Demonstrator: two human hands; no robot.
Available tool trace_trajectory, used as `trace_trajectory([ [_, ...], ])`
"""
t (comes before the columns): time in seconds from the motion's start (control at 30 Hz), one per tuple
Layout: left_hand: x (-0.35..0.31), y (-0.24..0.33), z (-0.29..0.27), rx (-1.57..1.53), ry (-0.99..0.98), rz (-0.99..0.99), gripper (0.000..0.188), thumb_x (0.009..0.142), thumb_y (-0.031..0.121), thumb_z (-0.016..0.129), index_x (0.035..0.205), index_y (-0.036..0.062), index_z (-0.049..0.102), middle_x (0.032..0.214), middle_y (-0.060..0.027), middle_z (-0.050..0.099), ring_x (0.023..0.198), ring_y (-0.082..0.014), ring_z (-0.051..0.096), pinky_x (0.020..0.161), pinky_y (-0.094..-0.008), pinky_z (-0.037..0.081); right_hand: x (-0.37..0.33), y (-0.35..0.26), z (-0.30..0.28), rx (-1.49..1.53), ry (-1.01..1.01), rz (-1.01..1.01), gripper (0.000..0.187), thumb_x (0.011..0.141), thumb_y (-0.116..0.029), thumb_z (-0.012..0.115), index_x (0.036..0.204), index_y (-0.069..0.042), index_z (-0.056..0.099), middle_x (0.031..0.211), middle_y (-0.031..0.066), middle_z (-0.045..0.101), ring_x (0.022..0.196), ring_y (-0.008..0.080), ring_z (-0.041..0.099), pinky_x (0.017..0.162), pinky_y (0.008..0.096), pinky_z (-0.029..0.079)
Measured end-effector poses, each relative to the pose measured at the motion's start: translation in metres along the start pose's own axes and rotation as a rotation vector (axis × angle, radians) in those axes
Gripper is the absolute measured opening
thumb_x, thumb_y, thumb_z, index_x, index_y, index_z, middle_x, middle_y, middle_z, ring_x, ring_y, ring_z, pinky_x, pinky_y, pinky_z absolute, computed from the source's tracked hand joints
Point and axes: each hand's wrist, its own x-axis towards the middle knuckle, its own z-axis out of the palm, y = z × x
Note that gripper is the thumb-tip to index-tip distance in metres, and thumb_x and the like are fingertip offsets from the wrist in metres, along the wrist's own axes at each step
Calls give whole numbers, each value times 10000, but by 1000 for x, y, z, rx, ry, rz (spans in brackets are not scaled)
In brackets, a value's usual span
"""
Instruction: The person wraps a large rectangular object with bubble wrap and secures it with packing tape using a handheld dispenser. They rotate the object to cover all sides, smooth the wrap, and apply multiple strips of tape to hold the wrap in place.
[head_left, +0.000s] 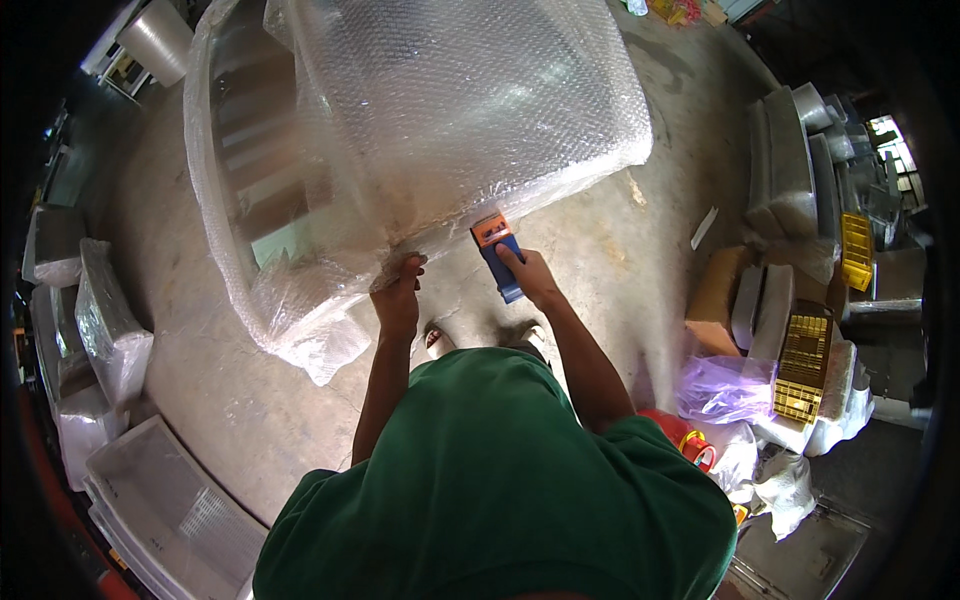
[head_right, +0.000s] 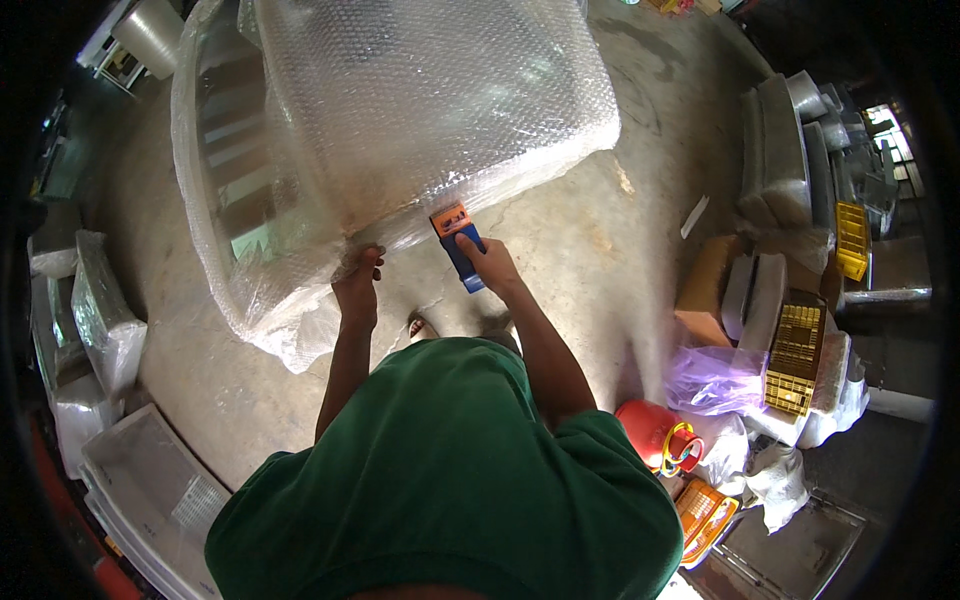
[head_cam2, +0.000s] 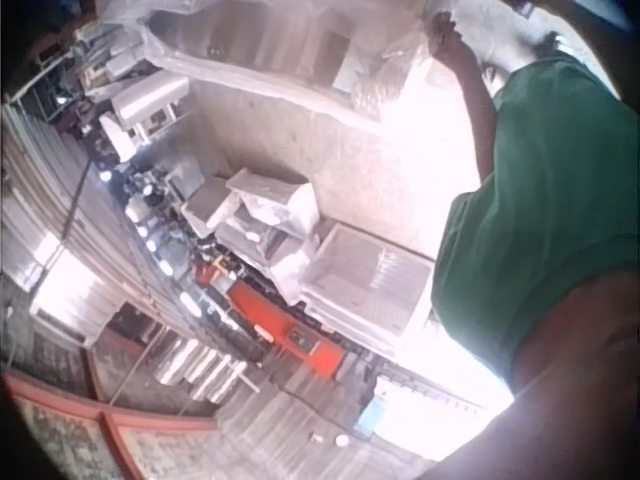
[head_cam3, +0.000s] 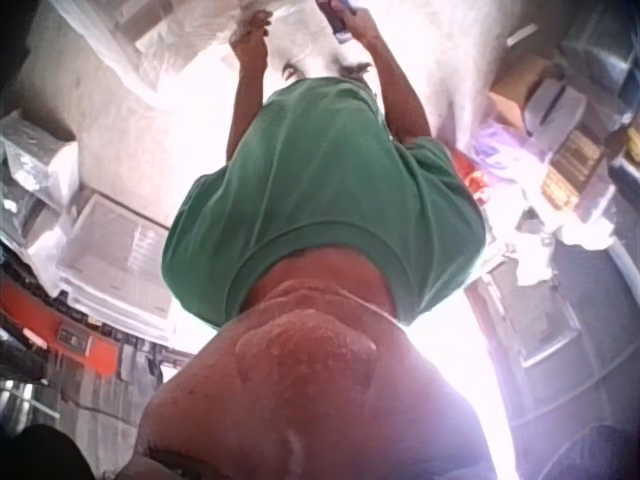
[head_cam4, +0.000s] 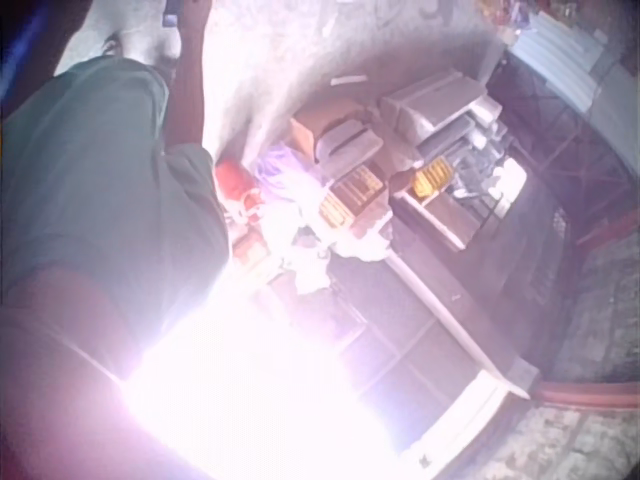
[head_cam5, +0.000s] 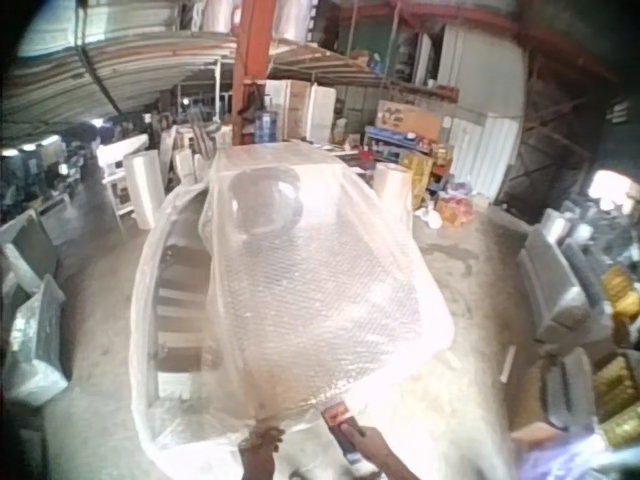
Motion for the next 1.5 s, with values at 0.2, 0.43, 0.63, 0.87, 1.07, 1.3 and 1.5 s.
trace_trajectory([
  [0.2, 2, 2, 2, 6, -1, 22, 234, 931, 206, 711, 1091, 37, 690, 1012, -62, 712, 866, -148, 643, 680, -296, 485, 37, 55, 4, -29, -19, -14, 698, 900, -664, 602, 914, 30, 685, 738, 48, 646, 656, 115, 592, 606, 283, 471],
  [0.43, 4, 4, 3, -20, 5, 54, 266, 924, 221, 723, 1103, 26, 690, 992, -57, 731, 906, -137, 672, 733, -308, 508, 14, 3, 13, -1025, 162, 17, 636, 825, -607, 663, 1055, -16, 722, 988, 147, 741, 920, 281, 725, 793, 411, 558],
  [0.63, -9, 23, -10, -323, -98, -66, 308, 949, 257, 692, 1147, 22, 690, 1007, -66, 728, 924, -145, 666, 736, -309, 505, -17, 38, -1, -929, -295, 251, 763, 793, -702, 671, 976, 37, 728, 873, 179, 728, 806, 276, 711, 717, 378, 535],
  [0.87, -13, 9, -15, 153, 179, -7, 331, 939, 304, 686, 1012, -14, 741, 836, -84, 727, 698, -138, 618, 654, -308, 490, -84, -35, 80, 146, -99, -257, 446, 970, -422, 647, 999, 23, 665, 778, 49, 669, 726, 89, 618, 659, 264, 501],
  [1.07, -7, -10, -20, 251, 207, 84, 425, 927, 372, 693, 968, -48, 742, 812, -126, 735, 765, -180, 669, 727, -357, 508, -52, -44, 99, 59, -64, -257, 515, 959, -483, 639, 946, 32, 657, 742, 51, 650, 673, 103, 589, 610, 280, 482],
  [1.3, -13, 5, -15, 362, 266, 9, 421, 920, 358, 712, 957, -61, 736, 809, -141, 734, 755, -198, 676, 728, -370, 510, -21, -4, 105, 48, -32, -367, 562, 948, -522, 635, 901, 38, 649, 733, 61, 642, 679, 115, 583, 612, 298, 474],
  [1.5, -16, 12, -9, 285, 269, 36, 408, 940, 348, 699, 980, -57, 725, 817, -108, 724, 757, -165, 654, 696, -346, 499, 10, 58, 109, -156, 8, -180, 611, 929, -594, 622, 938, 16, 653, 775, 18, 639, 696, 90, 593, 616, 274, 487],
])
